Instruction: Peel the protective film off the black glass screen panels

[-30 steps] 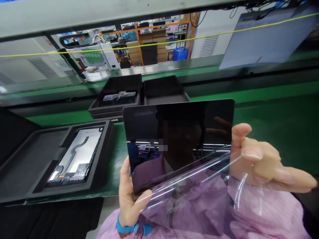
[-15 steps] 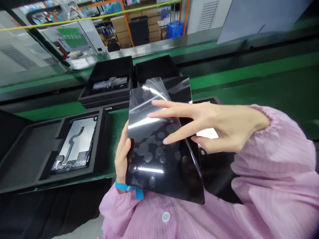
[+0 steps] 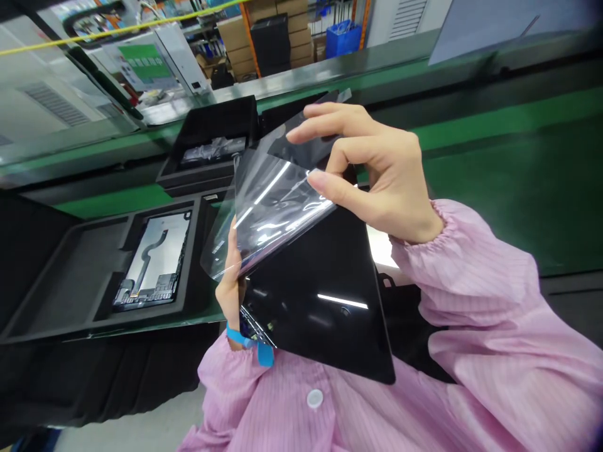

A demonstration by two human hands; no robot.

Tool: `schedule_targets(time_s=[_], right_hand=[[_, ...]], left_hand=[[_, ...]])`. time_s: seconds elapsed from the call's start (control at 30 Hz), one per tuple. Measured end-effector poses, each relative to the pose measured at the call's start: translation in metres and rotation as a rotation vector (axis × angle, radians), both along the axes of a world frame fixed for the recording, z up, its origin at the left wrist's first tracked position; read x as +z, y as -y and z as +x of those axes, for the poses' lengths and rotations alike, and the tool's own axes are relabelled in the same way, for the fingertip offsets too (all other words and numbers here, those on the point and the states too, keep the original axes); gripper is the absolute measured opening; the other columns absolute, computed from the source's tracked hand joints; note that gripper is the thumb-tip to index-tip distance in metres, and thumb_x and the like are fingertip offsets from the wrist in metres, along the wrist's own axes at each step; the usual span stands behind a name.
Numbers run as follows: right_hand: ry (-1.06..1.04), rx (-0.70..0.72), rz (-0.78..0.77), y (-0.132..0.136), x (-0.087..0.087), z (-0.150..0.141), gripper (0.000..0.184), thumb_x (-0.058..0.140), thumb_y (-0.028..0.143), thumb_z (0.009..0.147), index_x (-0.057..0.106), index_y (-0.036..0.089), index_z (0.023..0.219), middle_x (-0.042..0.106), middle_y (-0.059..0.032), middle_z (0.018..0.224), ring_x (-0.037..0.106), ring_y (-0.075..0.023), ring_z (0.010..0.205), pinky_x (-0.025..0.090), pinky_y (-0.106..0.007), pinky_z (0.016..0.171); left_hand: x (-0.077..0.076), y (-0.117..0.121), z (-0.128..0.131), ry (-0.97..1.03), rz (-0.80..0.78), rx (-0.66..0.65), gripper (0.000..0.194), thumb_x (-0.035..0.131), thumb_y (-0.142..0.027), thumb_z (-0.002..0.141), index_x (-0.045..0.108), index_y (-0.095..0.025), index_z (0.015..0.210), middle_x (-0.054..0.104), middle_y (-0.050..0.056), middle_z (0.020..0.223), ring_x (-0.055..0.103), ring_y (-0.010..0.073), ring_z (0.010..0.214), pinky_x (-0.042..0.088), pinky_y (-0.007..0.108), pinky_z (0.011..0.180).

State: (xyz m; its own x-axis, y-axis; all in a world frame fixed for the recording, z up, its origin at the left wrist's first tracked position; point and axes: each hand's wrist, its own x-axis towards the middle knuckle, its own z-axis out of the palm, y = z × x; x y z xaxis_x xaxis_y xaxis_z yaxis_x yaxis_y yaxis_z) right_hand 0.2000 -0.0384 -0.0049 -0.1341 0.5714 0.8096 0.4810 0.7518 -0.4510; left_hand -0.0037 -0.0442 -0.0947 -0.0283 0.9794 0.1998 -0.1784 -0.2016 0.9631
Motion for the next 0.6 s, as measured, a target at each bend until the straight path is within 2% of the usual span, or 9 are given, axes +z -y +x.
schedule_targets(time_s=[0.1,0.2,0.33,0.47,0.6], right_hand=[[-0.043,0.025,-0.015,-0.001,-0.002,0.002,0.029,0.06,0.016,0.081,0.045,0.015,0.056,0.064,-0.0015,0.095,0.056,-0.0156,0.1,0.048,-0.035,0.093],[-0.087,0.065,-0.032,-0.005,-0.005,0.005,0.027,0.06,0.01,0.079,0.047,0.014,0.056,0.065,-0.0034,0.09,0.058,-0.0139,0.09,0.048,-0.029,0.081],[-0.119,0.065,-0.06,-0.01,-0.008,0.007,0.026,0.062,0.007,0.077,0.049,0.013,0.056,0.065,-0.0035,0.085,0.059,-0.0141,0.086,0.046,-0.027,0.076],[-0.121,0.036,-0.107,-0.012,-0.009,0.007,0.027,0.061,0.004,0.077,0.048,0.014,0.055,0.065,-0.0011,0.082,0.059,-0.0124,0.084,0.046,-0.025,0.075],[-0.12,0.012,-0.127,-0.012,-0.008,0.006,0.029,0.061,0.003,0.077,0.047,0.014,0.055,0.064,0.0,0.08,0.059,-0.0122,0.084,0.047,-0.025,0.077]], left_hand=[[-0.004,-0.003,0.003,-0.023,0.005,0.011,0.042,0.043,-0.023,0.087,0.056,-0.027,0.127,0.051,-0.008,0.136,0.031,0.0215,0.136,0.027,0.031,0.114],[-0.006,-0.003,0.003,-0.127,0.02,0.084,0.038,0.047,-0.024,0.086,0.061,-0.028,0.121,0.056,-0.007,0.131,0.034,0.0208,0.135,0.022,0.033,0.116],[-0.011,-0.003,0.002,-0.197,0.034,0.048,0.036,0.054,-0.029,0.085,0.06,-0.03,0.121,0.054,-0.008,0.133,0.036,0.02,0.134,0.021,0.033,0.117],[-0.017,-0.008,0.003,-0.124,0.046,0.003,0.03,0.047,-0.033,0.09,0.064,-0.031,0.114,0.057,-0.008,0.13,0.039,0.0166,0.132,0.028,0.028,0.114],[-0.012,-0.008,0.008,-0.157,0.006,-0.015,0.029,0.048,-0.03,0.088,0.064,-0.029,0.113,0.057,-0.008,0.13,0.04,0.0171,0.131,0.032,0.028,0.112]])
